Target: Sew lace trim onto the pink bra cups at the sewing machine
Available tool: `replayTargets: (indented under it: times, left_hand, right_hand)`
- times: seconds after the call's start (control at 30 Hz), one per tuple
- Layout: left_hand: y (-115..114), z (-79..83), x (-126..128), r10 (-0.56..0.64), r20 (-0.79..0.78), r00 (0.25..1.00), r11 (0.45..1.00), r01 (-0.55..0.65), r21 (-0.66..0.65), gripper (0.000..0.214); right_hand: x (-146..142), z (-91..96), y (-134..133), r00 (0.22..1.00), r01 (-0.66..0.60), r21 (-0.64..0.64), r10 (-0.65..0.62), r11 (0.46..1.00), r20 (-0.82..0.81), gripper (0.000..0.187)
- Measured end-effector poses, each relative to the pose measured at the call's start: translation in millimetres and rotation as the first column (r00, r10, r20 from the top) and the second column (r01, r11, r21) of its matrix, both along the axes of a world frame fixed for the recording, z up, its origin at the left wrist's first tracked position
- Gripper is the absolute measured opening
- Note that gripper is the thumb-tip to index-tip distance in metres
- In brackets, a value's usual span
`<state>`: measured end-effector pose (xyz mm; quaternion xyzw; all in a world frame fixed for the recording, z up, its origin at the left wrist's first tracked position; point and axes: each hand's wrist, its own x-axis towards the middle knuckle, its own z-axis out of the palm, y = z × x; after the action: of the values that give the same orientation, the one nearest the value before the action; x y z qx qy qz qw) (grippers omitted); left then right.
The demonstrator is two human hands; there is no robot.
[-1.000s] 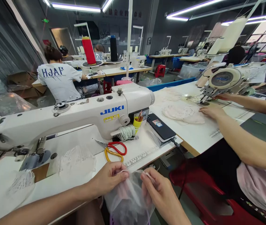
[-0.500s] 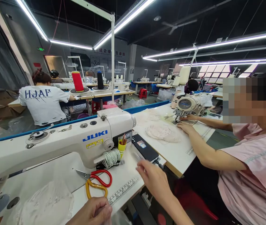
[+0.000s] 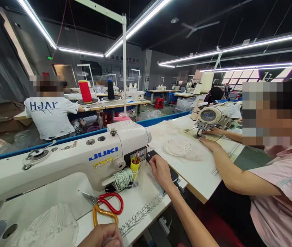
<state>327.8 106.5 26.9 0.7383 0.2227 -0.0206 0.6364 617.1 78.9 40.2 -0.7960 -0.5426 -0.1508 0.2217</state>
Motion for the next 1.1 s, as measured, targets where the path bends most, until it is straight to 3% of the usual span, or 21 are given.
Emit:
replayTargets:
  times: [0.2,0.4,0.63,0.77,0.93,1.1]
  left_hand:
    - [-5.3,6.2,4.6,-0.014,-0.034,0.999,1.000,0.015,0.014,0.052]
    - [-6.6,0.2,-4.9,-0.020,0.032,0.999,0.999,0.021,-0.029,0.055]
    - [-8.4,7.2,-12.4,-0.010,-0.020,1.000,1.000,0.010,-0.017,0.051]
    - [-9.7,12.1,-13.8,-0.001,-0.045,0.999,1.000,0.002,0.012,0.046]
    - [-6.4,8.1,-21.9,0.033,-0.013,0.999,0.996,-0.031,0.085,0.044]
    - [-9.7,6.6,-24.6,0.047,0.012,0.999,0.988,-0.049,0.144,0.043]
  right_hand:
    - [-5.7,3.8,-3.1,0.996,-0.054,-0.007,0.055,0.998,0.066,0.018]
    - [-23.1,4.0,3.8,0.983,-0.126,-0.036,0.130,0.991,0.133,0.015]
    - [-19.1,4.5,-0.6,0.968,-0.217,-0.036,0.219,0.976,0.121,0.014]
    - [-21.4,6.3,-1.5,0.959,-0.279,0.000,0.279,0.960,0.051,0.015]
    - [-21.4,23.0,-20.0,0.932,-0.335,0.132,0.348,0.933,-0.096,0.020]
    - [-16.0,44.6,-51.6,0.904,-0.268,0.227,0.326,0.936,-0.276,0.020]
